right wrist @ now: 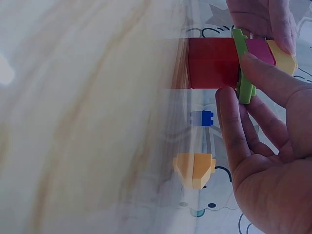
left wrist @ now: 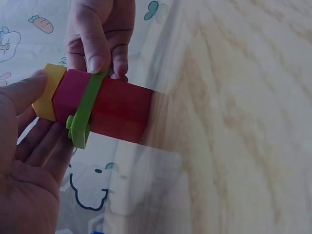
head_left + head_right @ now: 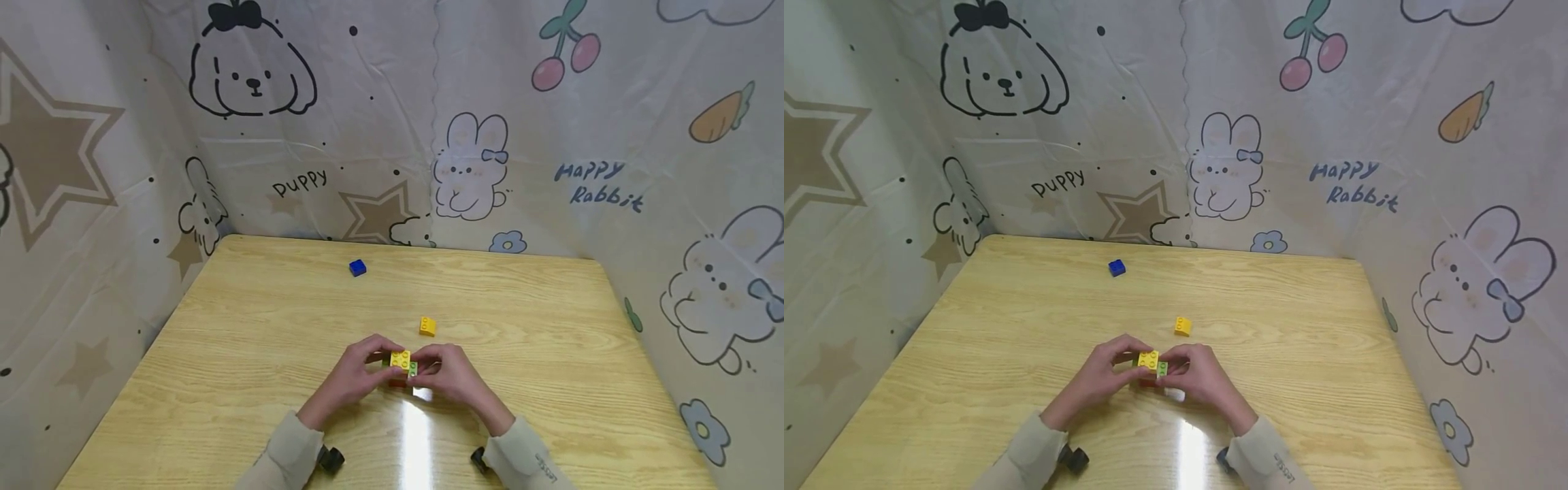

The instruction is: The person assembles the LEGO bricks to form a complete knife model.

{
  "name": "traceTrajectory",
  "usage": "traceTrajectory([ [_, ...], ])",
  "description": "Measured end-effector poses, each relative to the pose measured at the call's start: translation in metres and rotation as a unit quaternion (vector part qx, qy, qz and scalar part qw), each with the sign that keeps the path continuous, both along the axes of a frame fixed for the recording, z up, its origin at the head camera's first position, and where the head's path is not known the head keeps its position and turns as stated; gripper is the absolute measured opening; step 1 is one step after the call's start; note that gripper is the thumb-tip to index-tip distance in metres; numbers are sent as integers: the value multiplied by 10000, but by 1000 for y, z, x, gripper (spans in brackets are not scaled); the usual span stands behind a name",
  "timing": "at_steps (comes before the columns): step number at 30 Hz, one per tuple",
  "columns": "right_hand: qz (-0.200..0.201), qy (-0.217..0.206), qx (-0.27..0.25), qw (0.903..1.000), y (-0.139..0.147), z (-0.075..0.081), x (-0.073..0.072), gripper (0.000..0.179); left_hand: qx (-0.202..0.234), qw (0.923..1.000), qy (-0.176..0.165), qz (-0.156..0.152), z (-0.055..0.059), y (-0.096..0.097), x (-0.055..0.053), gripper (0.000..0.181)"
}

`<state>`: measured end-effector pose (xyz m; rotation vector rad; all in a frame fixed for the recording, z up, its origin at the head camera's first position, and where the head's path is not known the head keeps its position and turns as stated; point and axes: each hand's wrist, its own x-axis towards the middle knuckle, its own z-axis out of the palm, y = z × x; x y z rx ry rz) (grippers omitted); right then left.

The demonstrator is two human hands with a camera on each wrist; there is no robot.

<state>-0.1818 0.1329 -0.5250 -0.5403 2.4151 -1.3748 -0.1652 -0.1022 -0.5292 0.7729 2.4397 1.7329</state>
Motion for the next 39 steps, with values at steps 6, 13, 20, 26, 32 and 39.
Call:
traceTrajectory([
  [6, 19, -4, -2, 10000, 0, 1, 0, 34, -27, 9999, -139, 57, 0, 0, -1, 30],
  [13, -2, 29, -27, 10000, 1, 1, -2, 35, 13, 10000, -78, 10, -1, 2, -3, 30],
  [20, 17, 42, -5, 10000, 1, 0, -3, 35, 44, 9997, -214, 56, -4, 1, -4, 30],
  [26, 24, 46, -17, 10000, 0, 0, -3, 35, 69, 9992, -387, 103, -4, 1, -4, 31],
  [32, 28, 28, -35, 10000, 0, 0, -3, 35, 128, 9984, -532, 118, -4, 1, -4, 32],
  [39, 18, -23, -24, 10000, 0, 0, -2, 36, 196, 9983, -535, 77, -4, 0, -3, 31],
])
